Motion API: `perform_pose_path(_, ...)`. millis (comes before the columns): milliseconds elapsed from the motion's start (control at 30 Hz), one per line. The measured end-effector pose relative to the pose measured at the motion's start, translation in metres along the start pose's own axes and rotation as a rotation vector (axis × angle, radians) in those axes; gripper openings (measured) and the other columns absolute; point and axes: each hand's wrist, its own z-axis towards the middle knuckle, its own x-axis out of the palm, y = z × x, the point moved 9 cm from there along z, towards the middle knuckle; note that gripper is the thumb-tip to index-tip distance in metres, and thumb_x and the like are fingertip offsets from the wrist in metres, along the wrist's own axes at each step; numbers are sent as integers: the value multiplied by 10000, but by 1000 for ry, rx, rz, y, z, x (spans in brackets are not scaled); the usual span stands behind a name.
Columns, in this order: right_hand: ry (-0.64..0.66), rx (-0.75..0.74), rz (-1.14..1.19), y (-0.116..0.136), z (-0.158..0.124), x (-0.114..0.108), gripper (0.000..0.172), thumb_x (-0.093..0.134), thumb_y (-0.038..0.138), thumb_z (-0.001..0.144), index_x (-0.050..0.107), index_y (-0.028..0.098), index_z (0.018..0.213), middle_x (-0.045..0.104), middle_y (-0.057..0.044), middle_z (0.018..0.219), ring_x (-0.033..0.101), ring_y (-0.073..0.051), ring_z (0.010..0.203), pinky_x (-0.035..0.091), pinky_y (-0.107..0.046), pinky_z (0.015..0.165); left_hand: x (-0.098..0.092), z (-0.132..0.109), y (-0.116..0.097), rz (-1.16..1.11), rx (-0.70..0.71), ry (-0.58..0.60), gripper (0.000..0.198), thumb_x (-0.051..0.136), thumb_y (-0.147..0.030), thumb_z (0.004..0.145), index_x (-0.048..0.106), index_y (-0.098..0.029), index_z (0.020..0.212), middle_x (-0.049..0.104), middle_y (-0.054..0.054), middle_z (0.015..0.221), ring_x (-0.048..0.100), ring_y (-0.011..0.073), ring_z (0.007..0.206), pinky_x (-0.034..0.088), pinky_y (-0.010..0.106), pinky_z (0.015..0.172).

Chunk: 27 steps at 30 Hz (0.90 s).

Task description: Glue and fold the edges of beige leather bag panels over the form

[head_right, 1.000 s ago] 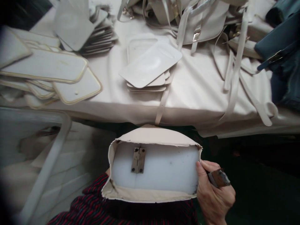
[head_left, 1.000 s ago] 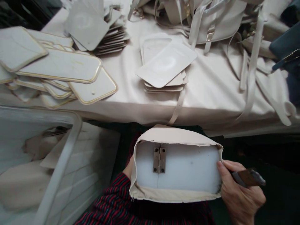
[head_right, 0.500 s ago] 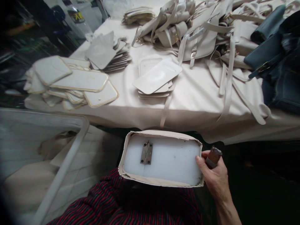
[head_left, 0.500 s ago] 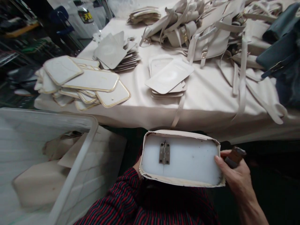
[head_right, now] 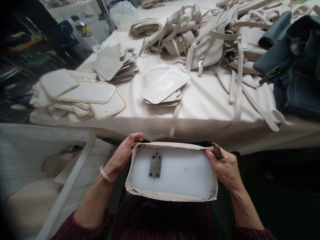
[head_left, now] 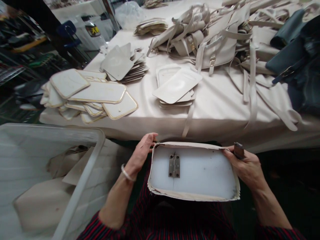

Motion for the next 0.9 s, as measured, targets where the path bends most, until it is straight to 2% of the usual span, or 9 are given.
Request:
perform_pose_path(100,-20,-89,-52,15,-4,-1,222,642,392,831,717,186,796,655,-14,686,596,-158,615,433,-231,539,6,-2,-17,400,176,13,255,551,-351,885,664,-230,1078,641,47,1013,597,192,938,471,350,865)
perform_pose_path(167,-26,-164,-88,27,-7,-1,212,612,363,868,708,181,820,657,-11,709,599,-149,625,437,-226,565,5,4,-18,590,222,-8,249,485,-290,891,706,-224,984,671,46,954,610,196,897,448,350,878)
perform_pose_path(267,-16,-277,-142,42,-7,1,186,589,314,896,693,170,842,656,-13,734,600,-140,642,439,-226,610,0,27,1,548,105,63,245,526,-294,836,741,-208,915,724,41,903,638,203,867,459,331,857)
perform_pose_path(333,22,-325,-166,45,-5,4,169,581,291,905,688,168,860,660,-17,753,605,-140,659,434,-227,622,0,41,13,489,36,154,248,581,-348,790,757,-195,875,739,29,820,654,201,794,490,301,761)
perform_pose_path(467,95,-321,-167,40,-2,6,142,586,279,905,686,179,886,674,-18,791,621,-144,698,429,-225,634,7,40,18,441,-6,248,312,576,-412,787,757,-166,852,724,28,750,646,190,699,482,266,612)
perform_pose_path(633,113,-247,-108,35,0,4,177,574,294,906,668,171,821,637,-14,754,588,-144,680,403,-235,609,8,3,-27,687,333,31,263,454,-281,887,698,-212,959,658,22,954,613,158,839,460,288,795)
perform_pose_path(767,138,-230,-110,40,4,7,213,549,255,892,581,163,702,520,17,632,480,-114,580,350,-238,560,30,1,-29,767,414,249,256,522,-355,876,615,-245,1087,600,11,990,586,155,855,458,284,775)
perform_pose_path(833,174,-238,-97,45,7,10,161,532,204,867,571,161,717,506,22,629,467,-109,573,349,-237,561,37,8,-33,793,479,238,232,526,-398,881,626,-252,1032,596,5,930,574,162,839,449,287,753)
perform_pose_path(900,178,-251,-77,48,10,11,123,518,164,834,582,159,729,513,21,632,469,-108,569,353,-239,562,39,14,-39,830,541,134,239,467,-398,914,628,-228,869,582,10,816,561,177,808,435,300,726)
